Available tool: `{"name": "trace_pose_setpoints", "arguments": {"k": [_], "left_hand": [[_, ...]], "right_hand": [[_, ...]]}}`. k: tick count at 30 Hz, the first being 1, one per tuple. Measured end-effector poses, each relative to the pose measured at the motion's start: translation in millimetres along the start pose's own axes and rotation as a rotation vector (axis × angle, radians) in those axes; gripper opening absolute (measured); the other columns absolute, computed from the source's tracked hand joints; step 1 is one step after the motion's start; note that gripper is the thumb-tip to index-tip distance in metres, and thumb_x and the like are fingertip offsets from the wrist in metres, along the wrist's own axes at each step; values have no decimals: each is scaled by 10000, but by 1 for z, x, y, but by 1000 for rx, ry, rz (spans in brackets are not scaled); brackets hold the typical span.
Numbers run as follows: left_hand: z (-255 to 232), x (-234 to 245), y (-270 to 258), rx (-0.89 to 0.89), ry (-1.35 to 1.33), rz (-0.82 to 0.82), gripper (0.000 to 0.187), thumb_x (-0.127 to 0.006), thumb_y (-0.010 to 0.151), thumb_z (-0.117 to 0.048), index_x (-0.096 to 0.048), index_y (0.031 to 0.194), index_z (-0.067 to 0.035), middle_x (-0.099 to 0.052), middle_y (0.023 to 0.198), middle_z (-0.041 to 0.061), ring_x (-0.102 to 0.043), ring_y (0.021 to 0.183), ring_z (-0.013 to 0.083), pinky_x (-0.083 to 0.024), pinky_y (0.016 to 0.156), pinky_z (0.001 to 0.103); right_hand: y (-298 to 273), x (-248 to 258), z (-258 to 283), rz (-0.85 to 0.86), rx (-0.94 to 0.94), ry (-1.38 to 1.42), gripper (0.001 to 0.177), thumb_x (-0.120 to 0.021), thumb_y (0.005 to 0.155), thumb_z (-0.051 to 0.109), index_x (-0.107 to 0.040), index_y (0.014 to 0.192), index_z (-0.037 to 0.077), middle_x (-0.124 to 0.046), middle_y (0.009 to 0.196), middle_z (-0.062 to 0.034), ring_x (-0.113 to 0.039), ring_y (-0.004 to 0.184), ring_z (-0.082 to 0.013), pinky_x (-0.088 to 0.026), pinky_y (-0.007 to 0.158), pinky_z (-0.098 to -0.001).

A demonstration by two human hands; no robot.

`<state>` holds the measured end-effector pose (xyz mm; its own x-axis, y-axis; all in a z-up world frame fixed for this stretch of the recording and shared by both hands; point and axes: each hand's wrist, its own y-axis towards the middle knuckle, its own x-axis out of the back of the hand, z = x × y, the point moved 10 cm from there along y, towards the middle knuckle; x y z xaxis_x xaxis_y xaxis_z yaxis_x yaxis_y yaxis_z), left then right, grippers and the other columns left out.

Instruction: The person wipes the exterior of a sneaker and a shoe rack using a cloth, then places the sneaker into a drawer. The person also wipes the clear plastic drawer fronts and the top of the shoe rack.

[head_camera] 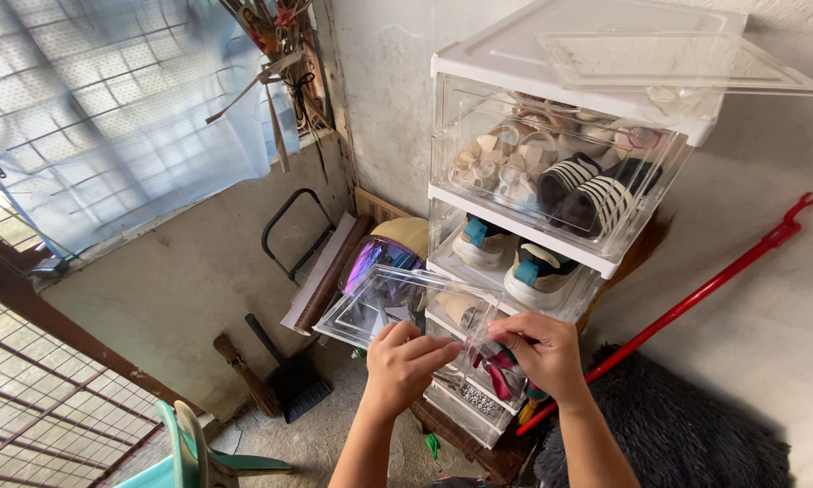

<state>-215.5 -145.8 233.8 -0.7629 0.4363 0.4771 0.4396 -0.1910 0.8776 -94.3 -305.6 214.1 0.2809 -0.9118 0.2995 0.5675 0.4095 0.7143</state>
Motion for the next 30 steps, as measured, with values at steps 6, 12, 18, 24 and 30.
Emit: {"name": "trace_pose_setpoints", "arguments": {"k": [6, 12, 18, 24, 30], "left_hand": [[-37, -11, 2, -230, 92, -2, 108, -785, 915, -210, -736, 979, -281, -706, 1012, -158, -531, 738, 72, -470, 695, 250], [-43, 6, -3, -237, -8, -29, 117, -753, 851, -213, -762, 949, -277, -725, 991, -148, -560, 725, 72, -489, 721, 274], [6, 33, -8, 43, 34, -101, 67, -789, 806, -176, -773, 826, -238, -713, 792, -133, -553, 638, 76, -428, 607, 291], [-3, 17, 0, 37, -30, -51, 163, -745, 760, -69, -775, 857, -195, -696, 775, -92, -563, 650, 133, -448, 627, 316], [-9, 4, 8, 81, -61, -16, 178, -738, 755, -45, -778, 852, -189, -680, 738, -83, -572, 654, 141, -460, 633, 317]], "right_hand": [[-26, 28, -46, -291, -381, 335, 159, -741, 941, 199, -789, 854, 75, -768, 765, -50, -677, 651, -132, -546, 609, -255], [-77, 121, -63, -898, -595, 388, 225, -748, 872, 346, -686, 780, 151, -696, 775, 16, -701, 719, -138, -620, 679, -336], [-84, 238, -18, -942, 35, -86, 137, -717, 1123, 76, -727, 1066, -48, -733, 1009, -62, -691, 930, -135, -559, 861, -257], [-2, 276, 46, -953, 261, -886, 169, -828, 1103, 52, -744, 1051, -86, -723, 944, -149, -610, 753, -225, -391, 555, -270], [109, 210, 166, -713, 864, -1264, 53, -765, 1045, 42, -734, 1007, 23, -745, 979, -77, -679, 763, -155, -462, 601, -269]]}}
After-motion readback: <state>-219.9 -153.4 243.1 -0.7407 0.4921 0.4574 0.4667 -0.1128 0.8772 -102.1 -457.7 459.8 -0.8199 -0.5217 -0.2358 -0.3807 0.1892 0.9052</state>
